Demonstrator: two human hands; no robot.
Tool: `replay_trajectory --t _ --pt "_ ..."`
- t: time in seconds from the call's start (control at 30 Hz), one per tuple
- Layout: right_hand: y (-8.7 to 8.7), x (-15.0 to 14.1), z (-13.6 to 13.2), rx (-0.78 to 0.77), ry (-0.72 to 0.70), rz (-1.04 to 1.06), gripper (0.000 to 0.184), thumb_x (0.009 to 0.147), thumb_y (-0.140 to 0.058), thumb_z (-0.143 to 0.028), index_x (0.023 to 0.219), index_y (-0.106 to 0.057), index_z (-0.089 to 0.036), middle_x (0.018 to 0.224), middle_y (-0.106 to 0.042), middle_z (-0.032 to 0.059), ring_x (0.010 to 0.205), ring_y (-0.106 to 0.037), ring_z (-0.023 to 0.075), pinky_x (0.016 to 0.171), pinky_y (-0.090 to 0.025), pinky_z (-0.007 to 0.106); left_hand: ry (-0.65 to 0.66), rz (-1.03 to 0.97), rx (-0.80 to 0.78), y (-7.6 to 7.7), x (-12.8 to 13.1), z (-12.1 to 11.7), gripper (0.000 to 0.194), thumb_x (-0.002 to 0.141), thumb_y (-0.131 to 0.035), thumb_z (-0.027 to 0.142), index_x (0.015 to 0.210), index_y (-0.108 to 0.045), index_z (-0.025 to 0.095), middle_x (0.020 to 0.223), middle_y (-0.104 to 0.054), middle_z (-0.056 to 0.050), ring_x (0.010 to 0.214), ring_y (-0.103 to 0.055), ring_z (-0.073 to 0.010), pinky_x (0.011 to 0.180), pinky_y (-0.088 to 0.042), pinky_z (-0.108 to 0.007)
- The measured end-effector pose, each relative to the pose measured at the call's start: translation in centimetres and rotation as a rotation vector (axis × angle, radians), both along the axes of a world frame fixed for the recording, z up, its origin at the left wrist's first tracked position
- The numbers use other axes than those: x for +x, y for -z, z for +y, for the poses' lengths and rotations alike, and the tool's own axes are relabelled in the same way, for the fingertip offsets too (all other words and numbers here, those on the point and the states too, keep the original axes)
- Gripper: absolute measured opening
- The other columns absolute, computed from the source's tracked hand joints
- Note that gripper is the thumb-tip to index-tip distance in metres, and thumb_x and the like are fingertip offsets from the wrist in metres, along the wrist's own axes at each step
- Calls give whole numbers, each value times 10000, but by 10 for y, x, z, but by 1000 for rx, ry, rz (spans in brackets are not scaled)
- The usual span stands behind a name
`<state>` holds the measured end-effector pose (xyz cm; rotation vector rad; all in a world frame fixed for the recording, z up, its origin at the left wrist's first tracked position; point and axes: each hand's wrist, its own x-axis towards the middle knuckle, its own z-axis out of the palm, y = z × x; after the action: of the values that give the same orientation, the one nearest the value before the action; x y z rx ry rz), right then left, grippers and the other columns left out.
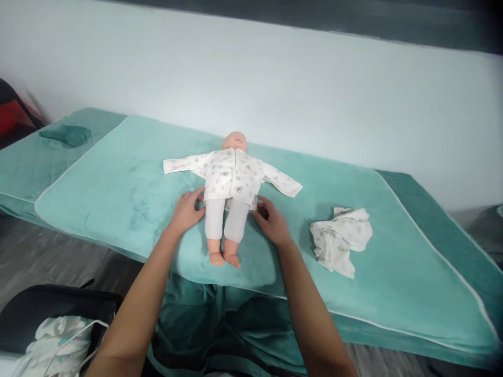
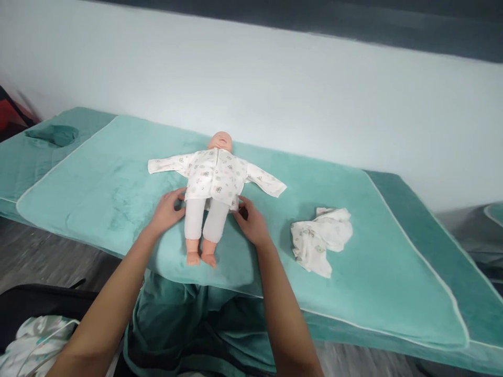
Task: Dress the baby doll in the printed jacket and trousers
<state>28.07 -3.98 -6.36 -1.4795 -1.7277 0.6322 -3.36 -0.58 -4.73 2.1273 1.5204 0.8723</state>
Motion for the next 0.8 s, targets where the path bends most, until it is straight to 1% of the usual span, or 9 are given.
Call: replay_trajectory --t 0.1,0.2,0.3,0.37,0.43,0.53,0.67,0.73,0.8 --pt "2 -4 -13 1 68 -71 543 923 -590 -444 1414 -549 -216 979 -707 66 811 -636 244 800 -522 437 -30 -4 31 4 1 0 497 875 -555 225 1370 -602 207 1078 -739 -77 1122 -632 -282 1081 -419 -435" --pt "3 -6 -17 10 119 -99 518 923 -551 -403 1402 -562 -205 971 -706 71 805 -639 249 792 -525 443 -87 14 72 7 1 -1 418 896 -514 228 1290 -651 204 1028 -728 -83 1062 -633 -276 1007 -459 -419" --pt "3 -9 -21 14 136 -88 514 915 -551 -382 1397 -558 -203 985 -710 69 815 -638 243 805 -531 441 -156 22 98 7 -1 -4 398 875 -521 232 1244 -670 204 995 -711 -82 988 -633 -265 937 -485 -397" --pt "4 -10 -28 28 155 -65 488 920 -542 -362 1378 -561 -195 989 -710 73 834 -641 242 830 -537 448 -165 30 103 7 -2 -5 402 857 -528 231 1232 -673 205 995 -710 -82 972 -633 -266 929 -485 -399" --pt "6 -10 -39 88 200 -49 428 931 -515 -330 1329 -585 -187 1035 -704 98 912 -648 253 883 -539 462 -149 27 110 6 -3 -6 392 865 -529 254 1226 -675 201 993 -712 -83 970 -633 -271 928 -482 -405" --pt "8 -4 -64 230 314 -108 359 934 -497 -277 1261 -617 -190 1196 -664 153 1138 -609 288 1011 -509 506 -123 -12 101 4 -4 -6 370 901 -523 323 1214 -674 196 961 -715 -76 941 -636 -265 894 -486 -395" --pt "10 25 -100 349 437 -330 379 932 -529 -253 1302 -601 -216 1375 -591 181 1345 -502 326 1142 -407 595 -117 -59 68 3 -6 -5 357 915 -507 344 1200 -672 207 914 -721 -53 900 -646 -244 873 -487 -374" --pt "9 49 -114 345 521 -439 425 923 -568 -280 1345 -575 -229 1472 -533 185 1433 -429 357 1174 -345 647 -124 -77 62 3 -6 -5 352 924 -496 349 1193 -675 208 920 -726 -55 905 -653 -244 875 -489 -371" --pt "8 76 -124 290 624 -496 511 900 -618 -350 1386 -543 -212 1542 -470 204 1481 -365 408 1171 -307 703 -132 -96 64 3 -6 -6 353 945 -488 386 1182 -680 207 936 -728 -65 908 -656 -247 881 -495 -375"
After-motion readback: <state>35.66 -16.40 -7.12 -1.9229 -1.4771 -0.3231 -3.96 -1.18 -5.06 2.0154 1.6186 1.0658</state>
